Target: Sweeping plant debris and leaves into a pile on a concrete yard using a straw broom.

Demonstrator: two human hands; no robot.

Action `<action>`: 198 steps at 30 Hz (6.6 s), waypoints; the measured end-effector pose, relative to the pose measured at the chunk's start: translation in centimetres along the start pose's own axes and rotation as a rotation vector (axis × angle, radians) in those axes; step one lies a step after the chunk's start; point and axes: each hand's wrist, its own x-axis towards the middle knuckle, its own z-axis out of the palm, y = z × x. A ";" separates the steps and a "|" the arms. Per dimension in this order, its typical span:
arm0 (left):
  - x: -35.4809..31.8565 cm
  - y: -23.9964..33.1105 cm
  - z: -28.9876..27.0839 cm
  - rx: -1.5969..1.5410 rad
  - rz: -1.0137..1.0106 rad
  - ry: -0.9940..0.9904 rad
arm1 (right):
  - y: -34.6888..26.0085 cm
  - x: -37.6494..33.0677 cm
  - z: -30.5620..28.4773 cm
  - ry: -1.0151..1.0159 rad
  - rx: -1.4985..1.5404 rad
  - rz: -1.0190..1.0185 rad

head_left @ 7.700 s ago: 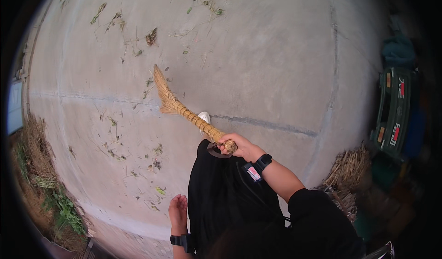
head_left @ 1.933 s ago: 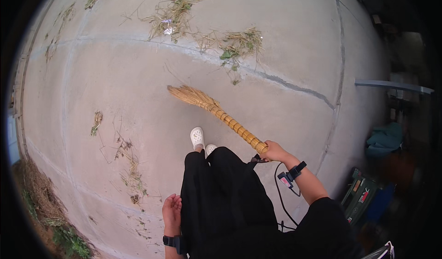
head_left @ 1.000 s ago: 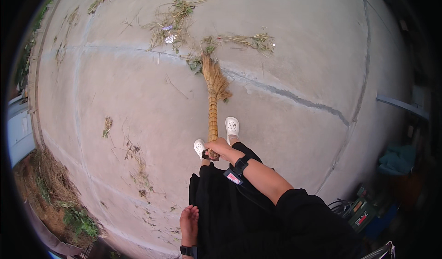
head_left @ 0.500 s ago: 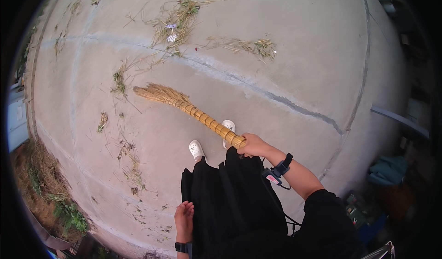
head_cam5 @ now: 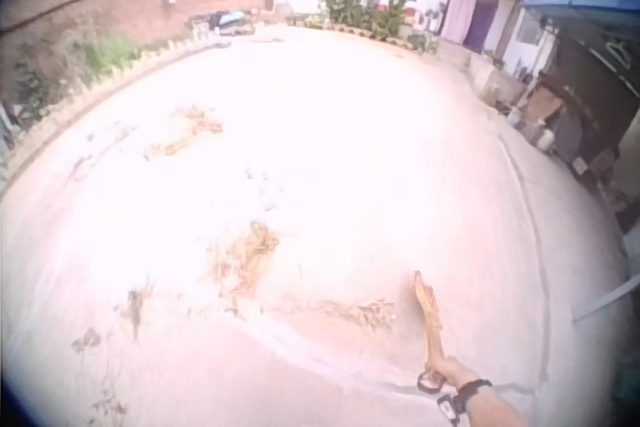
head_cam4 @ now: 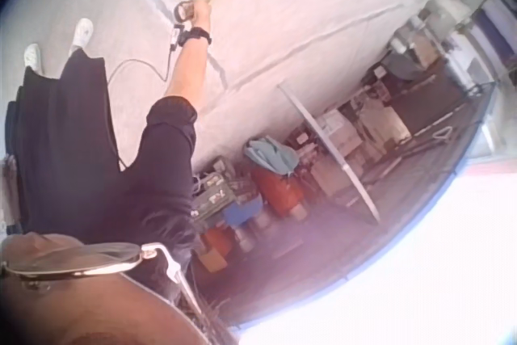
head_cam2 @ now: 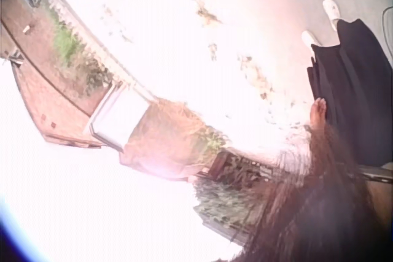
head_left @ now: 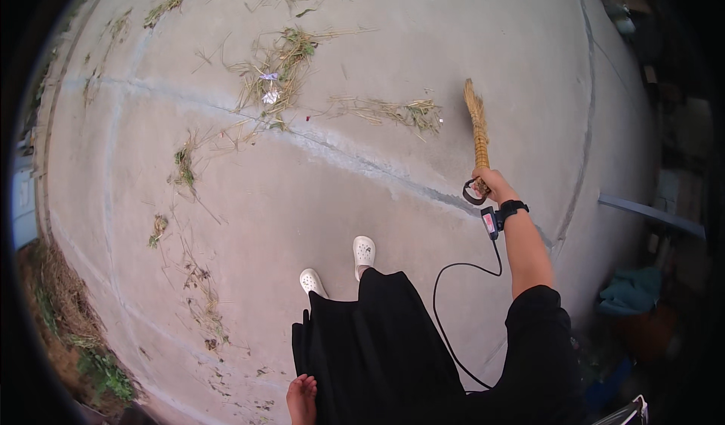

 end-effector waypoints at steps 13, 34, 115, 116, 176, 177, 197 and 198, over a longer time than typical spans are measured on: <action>-2.1 -0.1 3.4 -0.068 -0.028 0.026 | 9.4 -14.1 33.4 -0.737 -0.304 0.077; -1.2 0.6 2.5 -0.109 -0.016 -0.004 | 9.7 -10.0 0.9 0.000 -0.434 -0.015; 5.2 20.4 6.4 -0.541 -0.010 -0.031 | -13.3 -4.8 38.8 -0.486 0.216 0.343; 5.4 20.9 6.7 -0.556 -0.013 -0.009 | -13.4 -5.3 41.6 -0.540 0.192 0.342; 6.0 52.6 38.0 -0.283 0.031 -0.036 | -43.6 -0.4 54.9 -1.123 -0.250 0.352; 6.4 53.0 37.5 -0.293 0.058 -0.007 | -45.6 -1.7 54.3 -1.088 -0.466 0.215; 9.2 64.3 56.9 0.070 0.017 -0.234 | -62.2 21.4 8.6 0.136 -0.481 0.042; 8.5 64.8 58.7 0.041 -0.038 -0.171 | -63.4 24.4 7.6 0.128 -0.339 0.063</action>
